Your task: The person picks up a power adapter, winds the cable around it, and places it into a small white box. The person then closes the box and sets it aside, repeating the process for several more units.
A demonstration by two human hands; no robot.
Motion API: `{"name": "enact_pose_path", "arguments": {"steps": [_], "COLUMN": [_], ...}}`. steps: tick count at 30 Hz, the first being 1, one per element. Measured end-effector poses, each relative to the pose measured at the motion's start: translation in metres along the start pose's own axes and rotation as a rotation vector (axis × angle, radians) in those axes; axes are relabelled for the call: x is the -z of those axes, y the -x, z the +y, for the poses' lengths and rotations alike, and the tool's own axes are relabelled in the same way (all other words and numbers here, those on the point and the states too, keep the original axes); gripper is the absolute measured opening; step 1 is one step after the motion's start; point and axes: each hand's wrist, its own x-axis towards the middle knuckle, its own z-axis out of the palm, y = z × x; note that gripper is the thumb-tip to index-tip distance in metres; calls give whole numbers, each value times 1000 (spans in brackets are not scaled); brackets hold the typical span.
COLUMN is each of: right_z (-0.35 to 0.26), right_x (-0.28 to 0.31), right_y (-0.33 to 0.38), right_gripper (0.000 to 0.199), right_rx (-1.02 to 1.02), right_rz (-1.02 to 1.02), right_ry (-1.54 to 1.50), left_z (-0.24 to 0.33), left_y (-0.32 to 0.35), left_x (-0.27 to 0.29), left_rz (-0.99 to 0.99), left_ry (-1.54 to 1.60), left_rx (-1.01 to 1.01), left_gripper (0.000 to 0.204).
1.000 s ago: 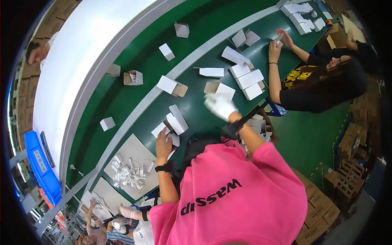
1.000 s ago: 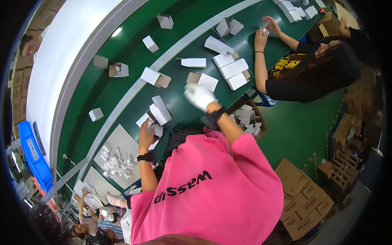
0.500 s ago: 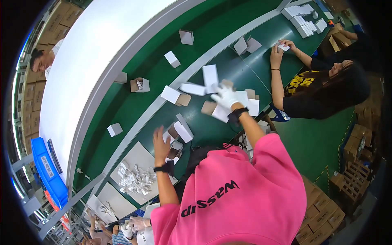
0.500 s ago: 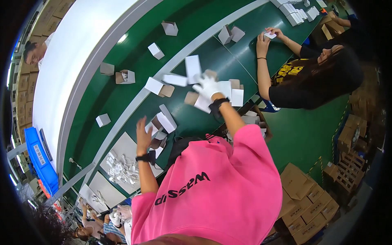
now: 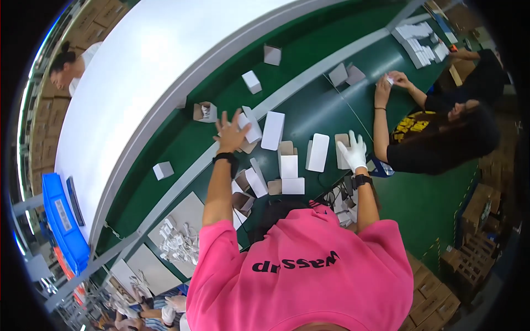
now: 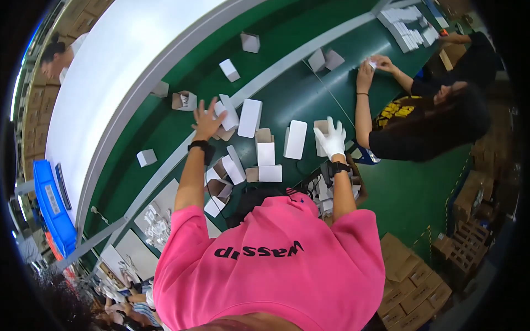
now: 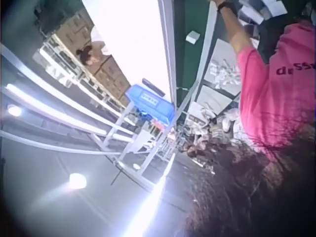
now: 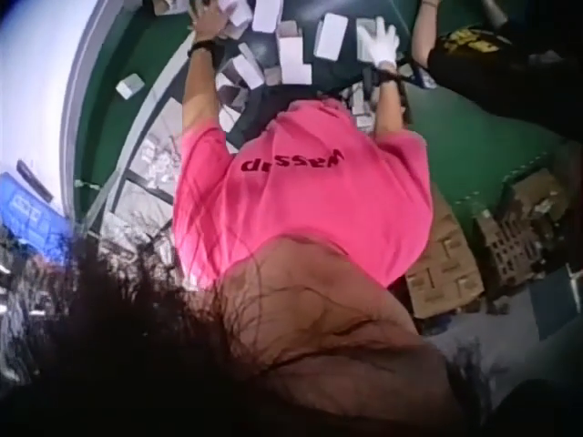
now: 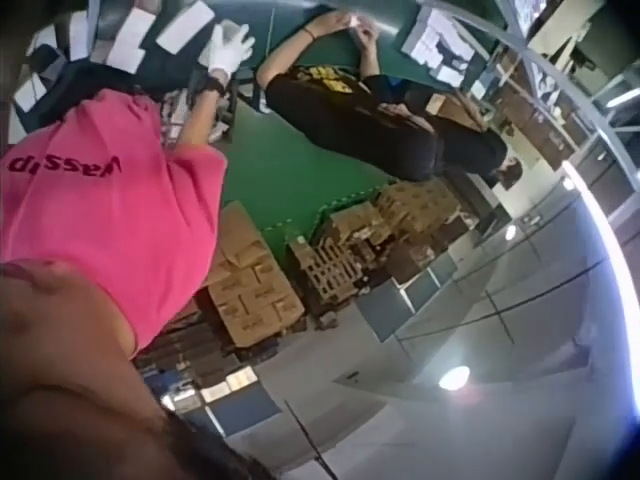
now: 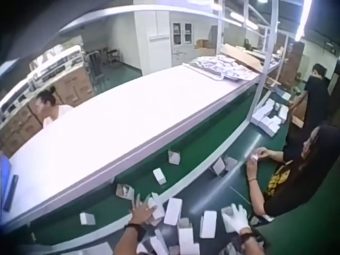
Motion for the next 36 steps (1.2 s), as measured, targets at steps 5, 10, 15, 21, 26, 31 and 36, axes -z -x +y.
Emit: {"name": "enact_pose_path", "arguments": {"steps": [5,10,15,21,26,31,36], "right_z": [-31,-119,-154,-181,-158,-134,-142], "right_x": [-49,-85,-122,-116,-73,-48,-28], "right_y": [13,25,30,45,45,65,81], "right_gripper": [75,79,70,53,42,38,36], "right_rx": [-30,235,543,691,561,470,530], "right_rz": [-386,-453,-454,-481,-407,-425,-426], "right_ry": [-140,-41,-134,-406,-406,-411,-312], "left_z": [21,-16,-42,-106,-193,-235,-244], "left_y": [28,90,144,224,344,409,426], "left_x": [-29,-25,-18,4,11,-19,-10], "left_rz": [-114,-38,81,530,887,748,690], "left_ry": [-105,5,175,356,-168,175,216], "left_rx": [46,194,310,335,787,1408,1339], "left_gripper": [59,56,50,46,47,42,45]}}
